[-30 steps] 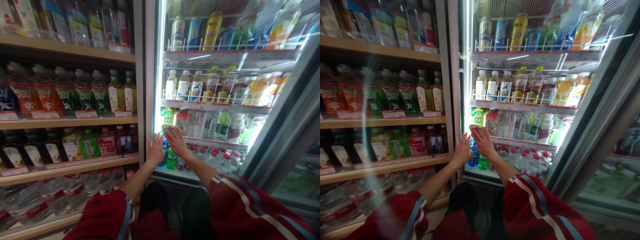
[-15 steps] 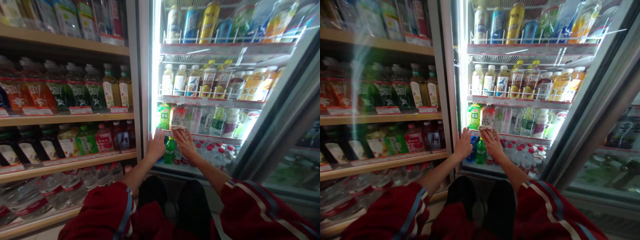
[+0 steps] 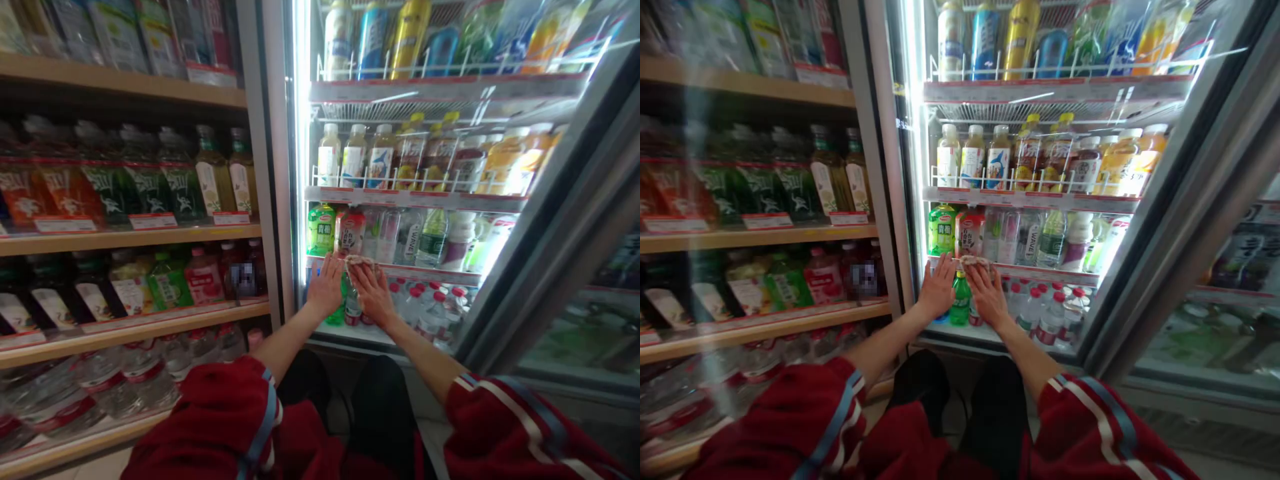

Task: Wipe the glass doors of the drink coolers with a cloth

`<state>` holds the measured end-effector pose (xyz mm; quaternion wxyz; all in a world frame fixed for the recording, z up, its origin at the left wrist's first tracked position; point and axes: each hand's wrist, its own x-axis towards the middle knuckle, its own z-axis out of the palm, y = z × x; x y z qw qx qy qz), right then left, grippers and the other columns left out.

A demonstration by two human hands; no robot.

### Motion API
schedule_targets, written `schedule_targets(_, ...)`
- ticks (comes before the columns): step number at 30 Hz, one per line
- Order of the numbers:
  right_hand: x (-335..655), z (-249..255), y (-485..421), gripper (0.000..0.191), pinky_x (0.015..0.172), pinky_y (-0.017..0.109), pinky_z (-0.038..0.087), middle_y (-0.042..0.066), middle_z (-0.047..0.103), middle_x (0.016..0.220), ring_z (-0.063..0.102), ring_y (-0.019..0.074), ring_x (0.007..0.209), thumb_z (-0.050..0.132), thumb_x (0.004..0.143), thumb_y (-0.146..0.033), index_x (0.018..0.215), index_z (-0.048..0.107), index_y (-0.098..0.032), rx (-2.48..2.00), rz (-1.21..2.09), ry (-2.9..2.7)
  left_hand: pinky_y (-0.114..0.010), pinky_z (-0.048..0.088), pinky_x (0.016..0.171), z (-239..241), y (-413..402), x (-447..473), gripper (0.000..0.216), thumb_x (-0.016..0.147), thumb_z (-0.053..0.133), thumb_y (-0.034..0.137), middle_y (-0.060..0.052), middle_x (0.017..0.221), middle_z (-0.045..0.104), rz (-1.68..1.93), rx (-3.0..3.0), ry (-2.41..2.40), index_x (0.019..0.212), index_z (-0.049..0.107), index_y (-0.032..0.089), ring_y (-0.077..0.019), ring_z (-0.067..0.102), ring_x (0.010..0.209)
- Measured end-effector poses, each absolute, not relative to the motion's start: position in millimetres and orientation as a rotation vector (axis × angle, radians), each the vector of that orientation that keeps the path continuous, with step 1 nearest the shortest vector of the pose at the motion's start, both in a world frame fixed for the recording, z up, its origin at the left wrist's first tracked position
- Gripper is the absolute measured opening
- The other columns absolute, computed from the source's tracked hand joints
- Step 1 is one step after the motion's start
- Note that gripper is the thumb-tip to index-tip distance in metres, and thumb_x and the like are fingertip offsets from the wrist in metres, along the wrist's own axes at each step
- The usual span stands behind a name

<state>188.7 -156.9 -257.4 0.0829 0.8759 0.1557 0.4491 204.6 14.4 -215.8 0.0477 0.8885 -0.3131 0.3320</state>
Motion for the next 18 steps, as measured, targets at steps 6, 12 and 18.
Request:
schedule_targets(6,191.8,-234.5,-166.7,0.061,0.114,0.052,0.001,0.01,0.034,0.148,0.021,0.0248,0.14,0.046,0.079,-0.013,0.14,0.039,-0.017,2.656,1.466,0.221,-0.059,0.014,0.112,-215.0,3.5,207.3,0.062,0.08,0.042,0.015,-0.017,0.152,0.021,1.033,2.696,-1.013,0.14,0.03,0.006,-0.0285,0.016,0.142)
schedule_targets(12,178.7,-263.2,-171.0,0.056,0.114,0.049,-0.002,0.007,0.043,0.143,0.028,0.0223,0.137,0.043,0.081,-0.011,0.136,0.045,-0.018,2.591,1.416,0.275,-0.055,0.016,0.112,-216.3,-10.7,203.4,0.061,0.079,0.041,0.015,-0.017,0.151,0.025,1.075,2.66,-1.082,0.139,0.033,0.007,-0.027,0.017,0.141)
schedule_targets(18,178.7,-254.5,-182.7,0.058,0.114,0.048,-0.002,0.007,0.039,0.145,0.026,0.0221,0.138,0.043,0.08,-0.012,0.137,0.043,-0.018,2.603,1.475,0.166,-0.056,0.016,0.112,-214.4,-24.4,205.1,0.062,0.079,0.042,0.015,-0.016,0.151,0.024,1.123,2.616,-1.12,0.14,0.032,0.007,-0.0272,0.017,0.142)
